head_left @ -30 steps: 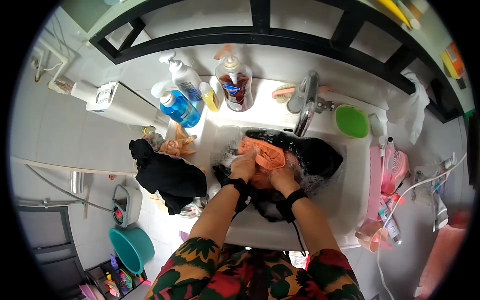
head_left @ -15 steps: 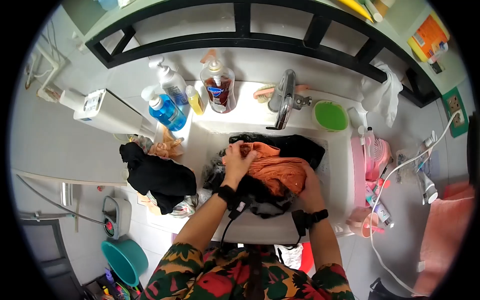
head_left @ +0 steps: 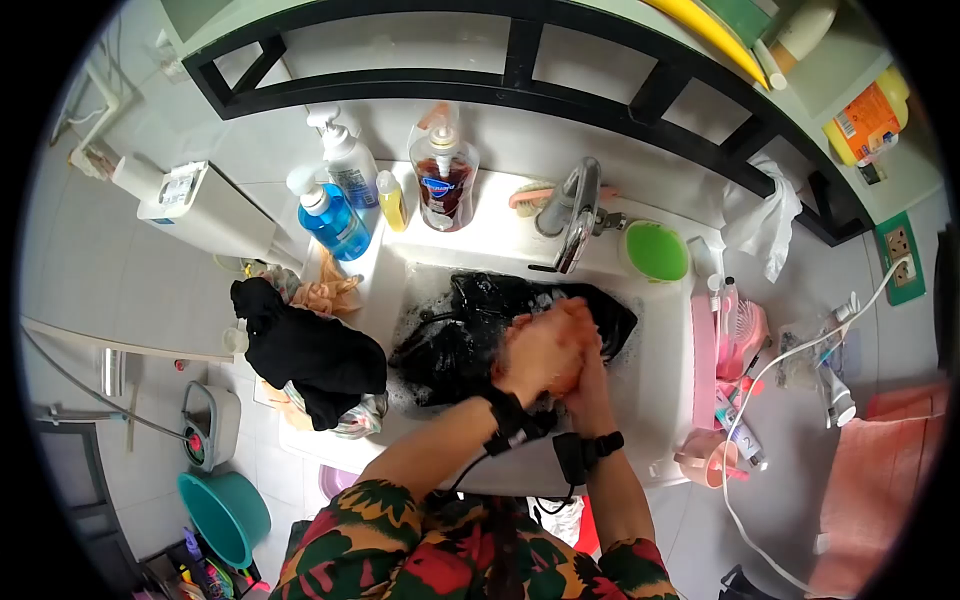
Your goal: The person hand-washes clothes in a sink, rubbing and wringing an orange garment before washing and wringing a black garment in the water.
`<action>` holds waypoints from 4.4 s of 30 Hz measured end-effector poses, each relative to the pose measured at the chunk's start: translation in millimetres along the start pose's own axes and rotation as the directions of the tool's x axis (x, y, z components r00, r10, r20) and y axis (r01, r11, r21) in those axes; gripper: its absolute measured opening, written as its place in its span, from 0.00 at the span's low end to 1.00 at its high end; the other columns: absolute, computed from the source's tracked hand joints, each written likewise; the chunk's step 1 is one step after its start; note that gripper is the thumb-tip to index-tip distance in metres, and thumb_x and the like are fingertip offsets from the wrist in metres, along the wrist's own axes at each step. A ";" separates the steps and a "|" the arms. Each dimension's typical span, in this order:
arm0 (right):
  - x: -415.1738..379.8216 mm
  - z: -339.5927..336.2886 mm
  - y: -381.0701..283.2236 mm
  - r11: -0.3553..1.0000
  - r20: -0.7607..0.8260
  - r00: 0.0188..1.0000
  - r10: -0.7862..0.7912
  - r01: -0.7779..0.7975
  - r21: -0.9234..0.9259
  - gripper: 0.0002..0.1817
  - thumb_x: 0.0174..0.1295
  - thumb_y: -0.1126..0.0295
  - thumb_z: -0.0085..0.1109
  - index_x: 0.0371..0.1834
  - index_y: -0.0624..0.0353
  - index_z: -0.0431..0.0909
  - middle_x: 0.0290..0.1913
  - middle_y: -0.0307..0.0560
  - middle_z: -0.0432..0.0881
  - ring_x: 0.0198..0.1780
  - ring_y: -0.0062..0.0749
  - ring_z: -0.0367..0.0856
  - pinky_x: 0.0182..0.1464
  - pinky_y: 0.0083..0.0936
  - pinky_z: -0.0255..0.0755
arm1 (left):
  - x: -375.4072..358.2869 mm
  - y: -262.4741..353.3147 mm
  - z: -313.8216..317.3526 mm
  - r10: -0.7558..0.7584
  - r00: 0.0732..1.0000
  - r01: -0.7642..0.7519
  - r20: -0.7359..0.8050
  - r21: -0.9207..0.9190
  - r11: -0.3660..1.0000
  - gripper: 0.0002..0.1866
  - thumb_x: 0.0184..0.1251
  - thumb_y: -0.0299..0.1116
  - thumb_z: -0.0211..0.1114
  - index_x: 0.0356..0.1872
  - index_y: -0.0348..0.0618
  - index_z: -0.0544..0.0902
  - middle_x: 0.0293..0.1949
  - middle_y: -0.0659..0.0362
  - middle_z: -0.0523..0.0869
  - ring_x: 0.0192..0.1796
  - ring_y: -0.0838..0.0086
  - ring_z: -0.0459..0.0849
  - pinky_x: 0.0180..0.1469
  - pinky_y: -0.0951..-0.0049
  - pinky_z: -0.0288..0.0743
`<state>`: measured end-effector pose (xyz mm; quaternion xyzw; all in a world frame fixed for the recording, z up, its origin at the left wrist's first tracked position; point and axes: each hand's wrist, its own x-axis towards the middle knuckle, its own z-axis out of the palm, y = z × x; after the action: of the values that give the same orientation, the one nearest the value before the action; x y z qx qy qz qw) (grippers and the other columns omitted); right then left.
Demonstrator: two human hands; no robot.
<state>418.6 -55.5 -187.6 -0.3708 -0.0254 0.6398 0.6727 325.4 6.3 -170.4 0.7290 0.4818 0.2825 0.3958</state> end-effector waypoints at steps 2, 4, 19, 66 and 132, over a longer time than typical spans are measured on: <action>-9.7 15.5 -4.9 0.970 -0.076 0.989 -0.124 0.105 -0.219 0.17 0.56 0.72 0.56 0.49 0.61 0.68 0.47 0.43 0.73 0.48 0.31 0.74 0.47 0.27 0.72 | 14.7 -41.0 -10.9 -0.198 0.971 0.225 -0.136 0.218 0.950 0.13 0.48 0.37 0.62 0.36 0.49 0.78 0.34 0.50 0.79 0.37 0.53 0.79 0.39 0.58 0.73; -8.3 9.5 -10.1 0.969 -0.124 0.990 -0.074 0.042 -0.245 0.17 0.56 0.72 0.56 0.49 0.62 0.68 0.47 0.44 0.73 0.48 0.31 0.74 0.47 0.27 0.72 | 19.9 -83.7 -29.7 -0.142 0.915 0.221 -0.378 0.175 0.959 0.15 0.47 0.33 0.62 0.39 0.47 0.75 0.35 0.52 0.77 0.38 0.55 0.77 0.40 0.60 0.74; 33.5 -36.9 27.1 0.986 0.268 0.963 -0.020 -0.025 0.164 0.19 0.64 0.61 0.45 0.56 0.55 0.65 0.53 0.40 0.72 0.55 0.30 0.69 0.58 0.26 0.63 | -12.9 12.2 8.6 0.011 0.999 -0.010 0.047 -0.030 0.999 0.19 0.44 0.43 0.64 0.37 0.45 0.79 0.36 0.50 0.81 0.41 0.55 0.79 0.43 0.62 0.73; 31.0 -29.2 55.4 -0.236 0.195 0.973 -0.122 0.163 -0.958 0.41 0.34 0.59 0.73 0.54 0.64 0.66 0.45 0.54 0.77 0.49 0.47 0.75 0.53 0.32 0.68 | 11.0 -35.6 -55.7 -0.161 0.986 0.164 0.051 -0.519 0.839 0.15 0.56 0.20 0.51 0.45 0.34 0.75 0.40 0.59 0.80 0.42 0.79 0.76 0.44 0.82 0.70; 11.1 3.9 -41.9 0.808 0.033 0.991 -0.132 0.127 -0.576 0.17 0.48 0.74 0.54 0.44 0.64 0.75 0.45 0.45 0.76 0.46 0.30 0.74 0.51 0.23 0.67 | 20.5 -61.4 -71.6 -0.166 0.916 0.333 -0.365 0.463 0.822 0.11 0.50 0.40 0.61 0.33 0.50 0.78 0.39 0.58 0.75 0.49 0.60 0.73 0.44 0.53 0.68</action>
<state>453.9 -40.0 -167.4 -0.5570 -0.2401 0.5533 0.5710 246.9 60.8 -184.2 0.6845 0.6874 0.1984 0.1399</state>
